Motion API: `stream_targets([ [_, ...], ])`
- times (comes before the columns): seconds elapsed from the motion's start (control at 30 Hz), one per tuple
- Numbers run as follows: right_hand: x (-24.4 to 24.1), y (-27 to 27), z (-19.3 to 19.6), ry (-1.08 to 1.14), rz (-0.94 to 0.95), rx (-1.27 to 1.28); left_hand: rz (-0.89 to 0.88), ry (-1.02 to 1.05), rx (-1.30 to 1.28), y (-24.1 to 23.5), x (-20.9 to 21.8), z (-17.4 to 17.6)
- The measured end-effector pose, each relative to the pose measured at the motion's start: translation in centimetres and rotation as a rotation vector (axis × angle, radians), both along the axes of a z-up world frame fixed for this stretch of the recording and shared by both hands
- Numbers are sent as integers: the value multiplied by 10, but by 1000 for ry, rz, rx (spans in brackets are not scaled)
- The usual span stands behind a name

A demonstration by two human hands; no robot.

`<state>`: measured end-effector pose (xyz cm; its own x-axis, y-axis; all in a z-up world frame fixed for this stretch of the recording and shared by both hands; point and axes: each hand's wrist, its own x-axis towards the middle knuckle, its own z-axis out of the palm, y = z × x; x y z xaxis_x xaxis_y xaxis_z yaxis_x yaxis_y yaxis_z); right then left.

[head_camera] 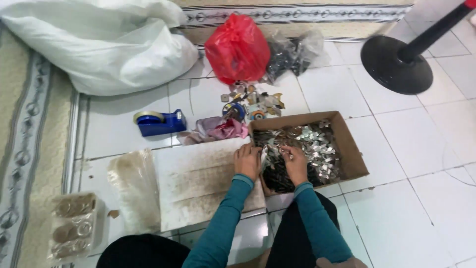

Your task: Sorting and packing small metal hardware components from a large box into smaller groups or bags

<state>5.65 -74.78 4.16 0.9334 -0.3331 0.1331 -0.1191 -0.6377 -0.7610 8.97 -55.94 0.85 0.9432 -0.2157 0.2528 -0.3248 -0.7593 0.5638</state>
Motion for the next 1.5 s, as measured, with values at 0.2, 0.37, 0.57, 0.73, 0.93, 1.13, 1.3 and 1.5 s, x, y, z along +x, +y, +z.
stream_targets([
  [0.2, 8, -116, -52, 176, -140, -55, -220, 117, 151, -117, 24, -45],
  [0.37, 35, -154, -98, 228, -137, -173, -207, 191, 265, -174, 54, -111],
  [0.57, 62, -149, -112, 329, -109, -304, -171, 281, 299, -204, 72, -110],
  [0.73, 74, -134, -89, 519, -89, -454, -165, 282, 341, -220, 85, -117],
  [0.93, 74, -135, -100, 530, -112, -428, -189, 297, 380, -213, 82, -110],
  [1.13, 66, -138, -111, 574, -148, -350, -219, 369, 284, -206, 72, -115],
  [1.3, 54, -127, -92, 417, -201, 97, -151, 560, 70, -198, 66, -103],
  [1.5, 40, -108, -66, 79, -192, 503, -94, 680, -419, -170, 60, -59],
])
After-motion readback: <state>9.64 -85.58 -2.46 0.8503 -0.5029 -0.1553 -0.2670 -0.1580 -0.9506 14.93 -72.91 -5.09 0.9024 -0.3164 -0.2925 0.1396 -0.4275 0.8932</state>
